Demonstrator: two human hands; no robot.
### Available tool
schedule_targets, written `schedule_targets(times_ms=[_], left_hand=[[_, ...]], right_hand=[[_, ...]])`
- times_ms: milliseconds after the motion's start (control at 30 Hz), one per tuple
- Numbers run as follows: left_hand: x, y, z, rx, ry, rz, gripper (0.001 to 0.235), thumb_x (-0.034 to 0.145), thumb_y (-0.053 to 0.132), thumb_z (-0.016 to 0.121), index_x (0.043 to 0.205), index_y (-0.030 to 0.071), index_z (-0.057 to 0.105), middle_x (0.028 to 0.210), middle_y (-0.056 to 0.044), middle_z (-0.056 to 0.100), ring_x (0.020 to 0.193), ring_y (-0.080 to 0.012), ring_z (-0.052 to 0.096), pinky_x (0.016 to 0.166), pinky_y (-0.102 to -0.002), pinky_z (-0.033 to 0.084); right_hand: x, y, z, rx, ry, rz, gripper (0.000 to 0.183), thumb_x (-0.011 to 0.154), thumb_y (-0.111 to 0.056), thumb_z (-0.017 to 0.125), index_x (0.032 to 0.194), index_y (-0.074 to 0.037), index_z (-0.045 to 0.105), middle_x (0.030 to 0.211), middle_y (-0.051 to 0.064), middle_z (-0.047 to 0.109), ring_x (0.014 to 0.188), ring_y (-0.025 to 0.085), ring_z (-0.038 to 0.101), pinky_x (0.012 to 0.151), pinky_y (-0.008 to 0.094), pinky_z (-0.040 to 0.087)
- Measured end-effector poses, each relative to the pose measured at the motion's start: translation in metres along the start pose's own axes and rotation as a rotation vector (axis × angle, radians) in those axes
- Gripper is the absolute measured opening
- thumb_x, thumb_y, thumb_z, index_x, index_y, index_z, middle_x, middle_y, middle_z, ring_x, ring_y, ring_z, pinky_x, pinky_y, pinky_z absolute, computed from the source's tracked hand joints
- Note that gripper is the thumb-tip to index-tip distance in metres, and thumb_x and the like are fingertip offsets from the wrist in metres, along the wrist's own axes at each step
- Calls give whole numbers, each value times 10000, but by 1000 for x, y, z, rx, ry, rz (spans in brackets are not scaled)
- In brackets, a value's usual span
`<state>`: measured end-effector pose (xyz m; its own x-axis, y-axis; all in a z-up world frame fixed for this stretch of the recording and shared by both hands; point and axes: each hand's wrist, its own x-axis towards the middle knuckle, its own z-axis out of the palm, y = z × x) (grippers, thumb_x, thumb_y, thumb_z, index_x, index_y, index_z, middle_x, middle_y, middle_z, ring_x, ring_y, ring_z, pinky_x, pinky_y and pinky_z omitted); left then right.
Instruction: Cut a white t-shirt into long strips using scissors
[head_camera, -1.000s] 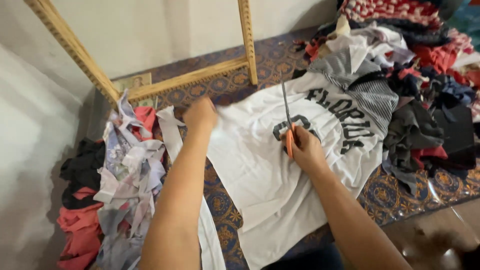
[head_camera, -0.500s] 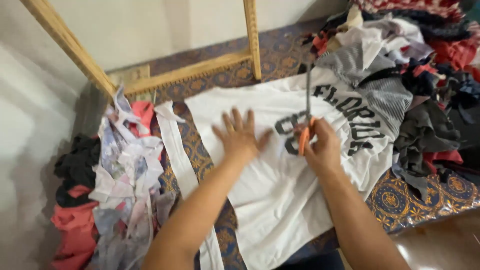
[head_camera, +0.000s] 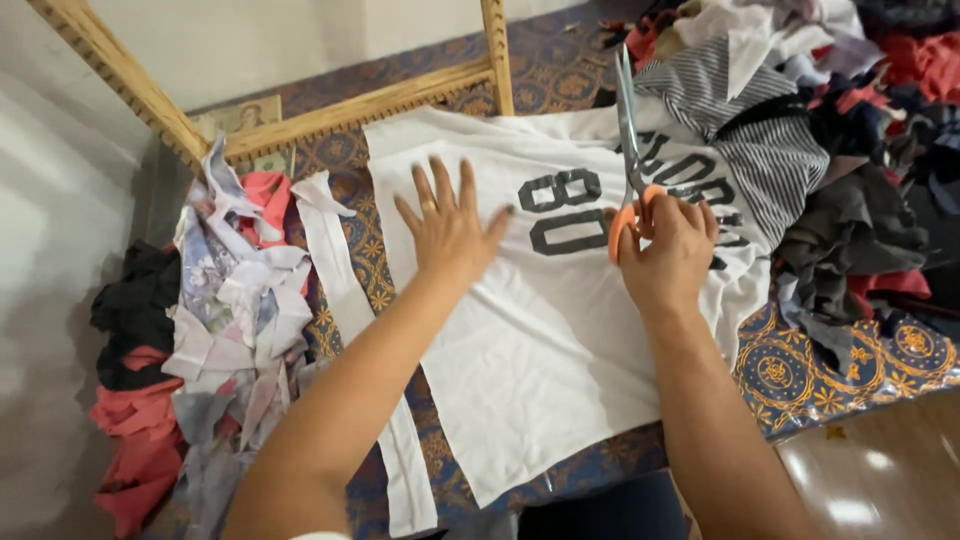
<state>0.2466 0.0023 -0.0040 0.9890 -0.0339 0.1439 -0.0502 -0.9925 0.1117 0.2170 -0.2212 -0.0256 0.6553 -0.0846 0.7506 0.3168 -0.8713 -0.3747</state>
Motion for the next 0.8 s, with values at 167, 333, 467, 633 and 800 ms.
schedule_targets(times_ms=[167,333,467,633,800], left_hand=[[-30,4,1,-38,-195,12,785,834,640,321,1426,137,209,1441,-274,112,1315,-509,31,930,-736,35],[-16,4,17,-34,-98,34,781,795,644,426,1412,187,277,1426,-254,217,1297,-518,144,917,-735,134],[-31,7,20,14,68,135,751,820,611,443,1405,162,300,1418,-245,268,1316,-457,199,938,-723,158],[-124,42,-37,-184,91,288,784,832,500,496,1413,52,220,1431,-298,176,1335,-462,114,974,-700,80],[-202,60,-45,-204,-282,253,765,836,501,438,1414,65,191,1430,-306,102,1319,-483,9,964,-685,1]], right_hand=[[-14,25,9,-203,-187,156,214,821,-317,631,850,-121,553,667,68,596,747,299,617,854,423,398],[-12,49,19,-131,-252,268,241,875,-370,601,882,-145,514,676,84,577,765,351,606,904,538,347],[-6,21,-18,70,-74,114,221,868,-205,669,905,-77,493,758,156,542,822,404,551,898,560,329],[-31,19,-72,-24,-361,178,333,857,-357,625,801,-57,493,642,156,548,753,395,574,956,483,365],[-61,15,-82,-49,-447,78,234,773,-251,635,833,-74,494,675,137,580,792,365,598,908,466,383]])
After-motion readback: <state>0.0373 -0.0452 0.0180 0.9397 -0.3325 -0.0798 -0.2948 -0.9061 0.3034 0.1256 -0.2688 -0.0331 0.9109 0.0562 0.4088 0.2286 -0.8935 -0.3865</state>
